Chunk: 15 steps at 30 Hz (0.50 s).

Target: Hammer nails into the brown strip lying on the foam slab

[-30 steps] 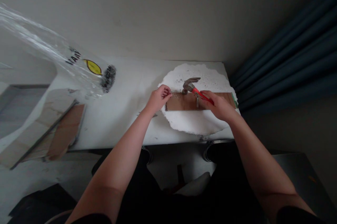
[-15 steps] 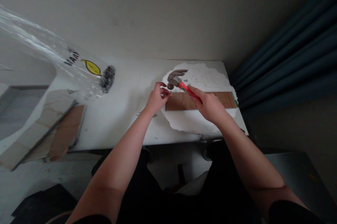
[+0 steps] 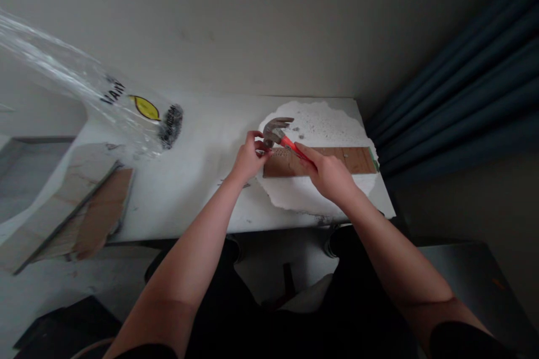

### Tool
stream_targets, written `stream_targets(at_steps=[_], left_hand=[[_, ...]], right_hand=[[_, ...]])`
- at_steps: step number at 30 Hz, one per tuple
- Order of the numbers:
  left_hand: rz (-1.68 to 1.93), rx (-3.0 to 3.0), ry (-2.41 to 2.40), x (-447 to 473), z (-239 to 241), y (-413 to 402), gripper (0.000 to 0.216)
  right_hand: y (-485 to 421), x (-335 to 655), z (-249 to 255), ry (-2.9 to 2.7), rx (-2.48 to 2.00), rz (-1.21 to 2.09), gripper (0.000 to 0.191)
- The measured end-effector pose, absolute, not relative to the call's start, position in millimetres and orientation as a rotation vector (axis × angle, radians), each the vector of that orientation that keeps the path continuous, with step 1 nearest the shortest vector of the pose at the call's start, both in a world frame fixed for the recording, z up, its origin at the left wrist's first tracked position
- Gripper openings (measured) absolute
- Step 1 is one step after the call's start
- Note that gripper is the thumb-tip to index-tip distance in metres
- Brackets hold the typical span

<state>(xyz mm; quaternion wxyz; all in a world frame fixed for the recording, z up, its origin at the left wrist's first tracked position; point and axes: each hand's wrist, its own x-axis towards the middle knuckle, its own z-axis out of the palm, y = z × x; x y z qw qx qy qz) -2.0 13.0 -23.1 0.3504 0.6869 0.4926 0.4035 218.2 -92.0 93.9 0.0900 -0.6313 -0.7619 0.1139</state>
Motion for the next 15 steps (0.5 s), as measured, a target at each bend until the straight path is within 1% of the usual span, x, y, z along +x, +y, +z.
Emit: stream_targets(at_steps=[15], left_hand=[[1.03,1.801,1.259,-3.3,-26.0,14.2,0.05]], right_hand=[[-92.8,221.2,93.6,-2.331,-1.962,0.219,0.053]])
